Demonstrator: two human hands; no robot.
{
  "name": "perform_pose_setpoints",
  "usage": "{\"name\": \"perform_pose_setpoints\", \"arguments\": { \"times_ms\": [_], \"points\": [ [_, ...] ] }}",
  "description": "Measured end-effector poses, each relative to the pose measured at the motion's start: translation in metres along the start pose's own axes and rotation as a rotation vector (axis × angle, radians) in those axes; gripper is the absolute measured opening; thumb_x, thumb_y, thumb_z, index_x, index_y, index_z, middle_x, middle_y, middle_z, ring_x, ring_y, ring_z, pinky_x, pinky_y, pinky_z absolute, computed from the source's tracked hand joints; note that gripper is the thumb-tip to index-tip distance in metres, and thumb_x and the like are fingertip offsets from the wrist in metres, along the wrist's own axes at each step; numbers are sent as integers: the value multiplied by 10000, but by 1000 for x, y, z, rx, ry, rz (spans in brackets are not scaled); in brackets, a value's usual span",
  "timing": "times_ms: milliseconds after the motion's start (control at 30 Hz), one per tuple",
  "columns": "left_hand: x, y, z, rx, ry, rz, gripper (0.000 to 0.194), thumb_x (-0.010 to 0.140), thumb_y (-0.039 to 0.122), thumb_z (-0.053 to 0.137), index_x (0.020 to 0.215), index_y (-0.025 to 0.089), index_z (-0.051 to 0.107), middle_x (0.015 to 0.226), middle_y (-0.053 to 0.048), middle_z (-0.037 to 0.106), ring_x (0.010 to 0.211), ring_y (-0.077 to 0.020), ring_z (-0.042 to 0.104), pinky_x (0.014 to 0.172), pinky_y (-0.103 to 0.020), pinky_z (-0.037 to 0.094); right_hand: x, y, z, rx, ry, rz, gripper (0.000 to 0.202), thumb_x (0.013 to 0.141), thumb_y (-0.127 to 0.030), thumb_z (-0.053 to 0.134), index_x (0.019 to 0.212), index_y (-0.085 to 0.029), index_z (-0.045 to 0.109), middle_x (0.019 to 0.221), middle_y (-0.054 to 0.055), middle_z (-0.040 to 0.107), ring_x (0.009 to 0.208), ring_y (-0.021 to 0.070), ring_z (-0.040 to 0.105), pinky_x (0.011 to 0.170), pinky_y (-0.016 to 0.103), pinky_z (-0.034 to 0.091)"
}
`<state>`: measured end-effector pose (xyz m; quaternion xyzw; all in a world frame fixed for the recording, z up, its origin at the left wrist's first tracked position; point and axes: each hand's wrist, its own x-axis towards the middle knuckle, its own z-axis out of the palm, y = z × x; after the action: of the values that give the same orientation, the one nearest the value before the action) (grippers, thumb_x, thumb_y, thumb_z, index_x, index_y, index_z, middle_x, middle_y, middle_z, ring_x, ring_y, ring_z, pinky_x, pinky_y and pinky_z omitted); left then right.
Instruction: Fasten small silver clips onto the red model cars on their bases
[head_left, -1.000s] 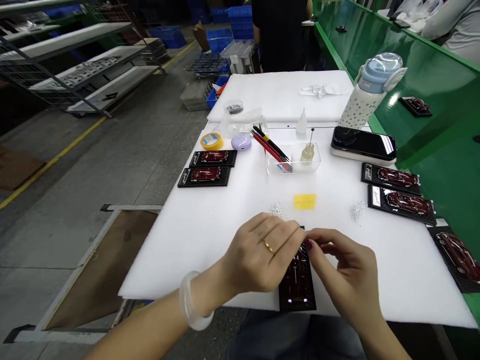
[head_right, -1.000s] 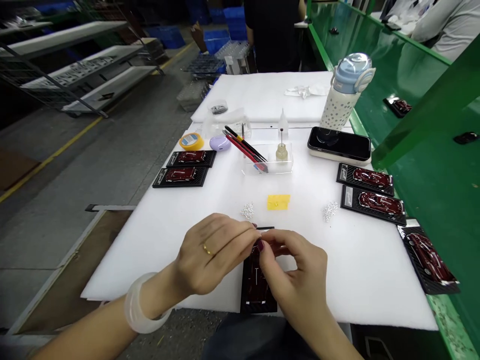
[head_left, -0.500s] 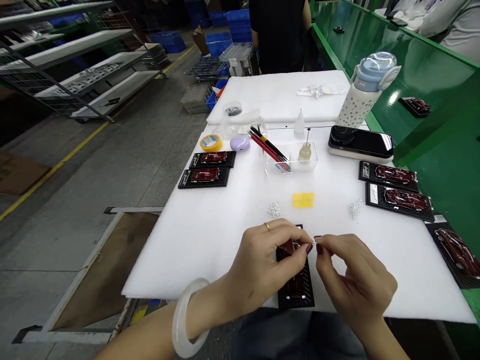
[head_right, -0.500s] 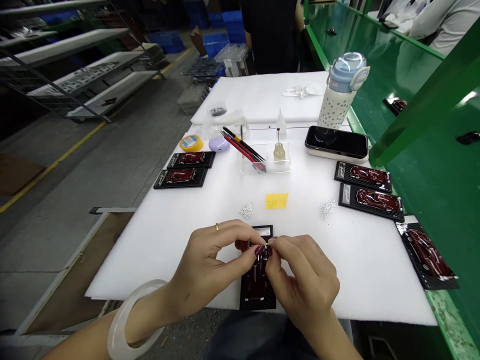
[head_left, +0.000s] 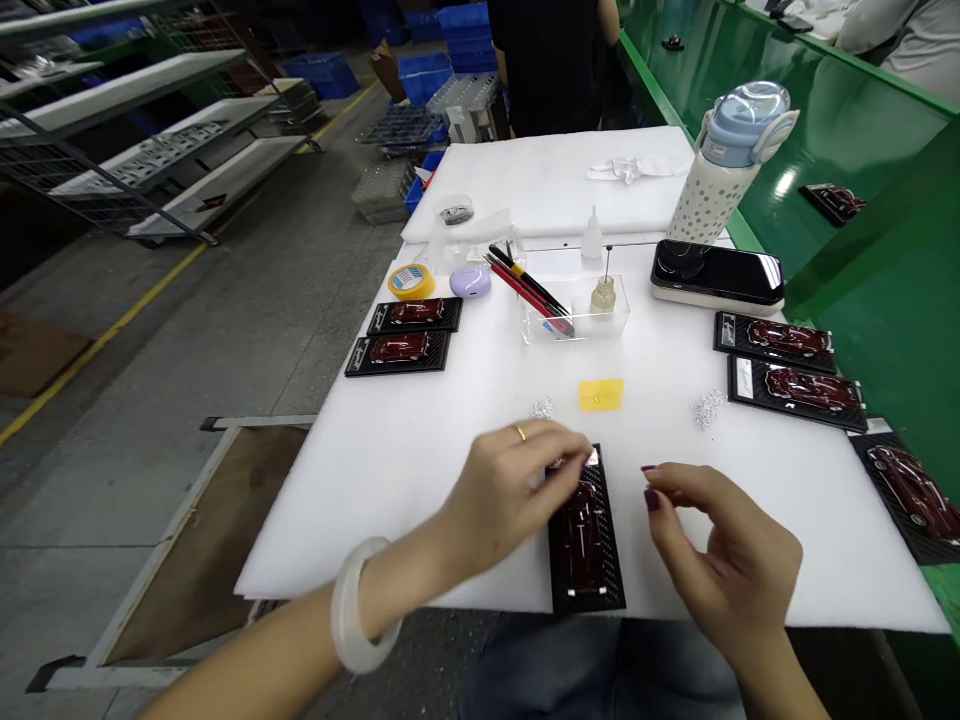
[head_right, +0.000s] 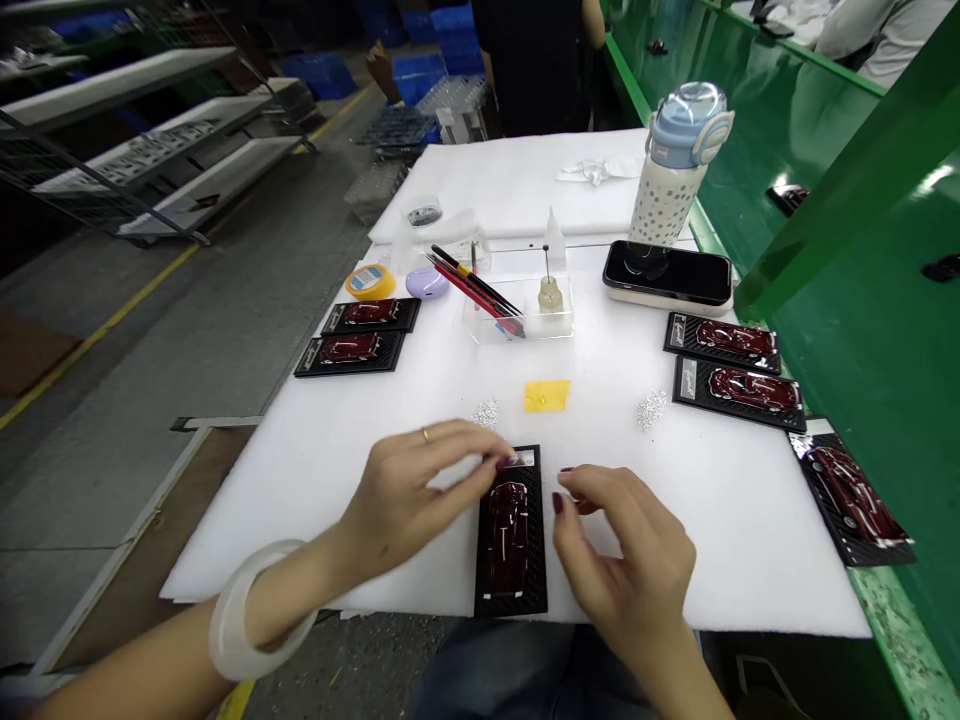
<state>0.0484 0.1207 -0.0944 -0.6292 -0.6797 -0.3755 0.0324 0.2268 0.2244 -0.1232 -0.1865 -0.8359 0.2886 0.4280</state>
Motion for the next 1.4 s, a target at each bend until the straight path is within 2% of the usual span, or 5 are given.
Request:
{"name": "perform_pose_setpoints", "arguments": {
  "times_ms": [133,233,1100,1233,1400],
  "points": [
    [8,-42,20,196,6,87,174,946,131,552,934,148,725,893,-40,791,817,-136,758,732,-236,629,-16,13,-10,-21,-54,208,90,936,-189,664,1018,-209,694,876,7,733,662,99,667,616,231,581],
    [12,-55,35,300,-37,143,188,942,100,532,955,131,717,923,-50,790,827,-139,757,726,-236,628,-20,13,-11,-6,-87,260,88,936,-206,674,1020,-213,698,880,4,731,659,94,666,617,227,572],
    [14,-54,46,499,-67,204,138,942,100,554,926,121,689,885,-42,768,825,-142,740,682,-227,614,-15,9,-11,14,-142,271,149,912,-157,668,1030,-245,691,862,-11,725,708,115,669,636,249,559],
    [14,-44,29,495,-22,200,131,932,93,569,929,122,696,884,-35,779,809,-140,751,672,-225,633,-15,10,-13,8,-151,290,127,913,-180,677,1017,-250,695,844,-15,726,700,114,671,623,241,555],
    [-10,0,-16,490,12,153,130,863,81,711,993,89,711,982,-70,800,921,-111,759,875,-190,650,-15,12,-19,10,-202,249,145,924,-161,661,1025,-259,694,835,-30,721,686,92,672,636,207,559]
  ]
}}
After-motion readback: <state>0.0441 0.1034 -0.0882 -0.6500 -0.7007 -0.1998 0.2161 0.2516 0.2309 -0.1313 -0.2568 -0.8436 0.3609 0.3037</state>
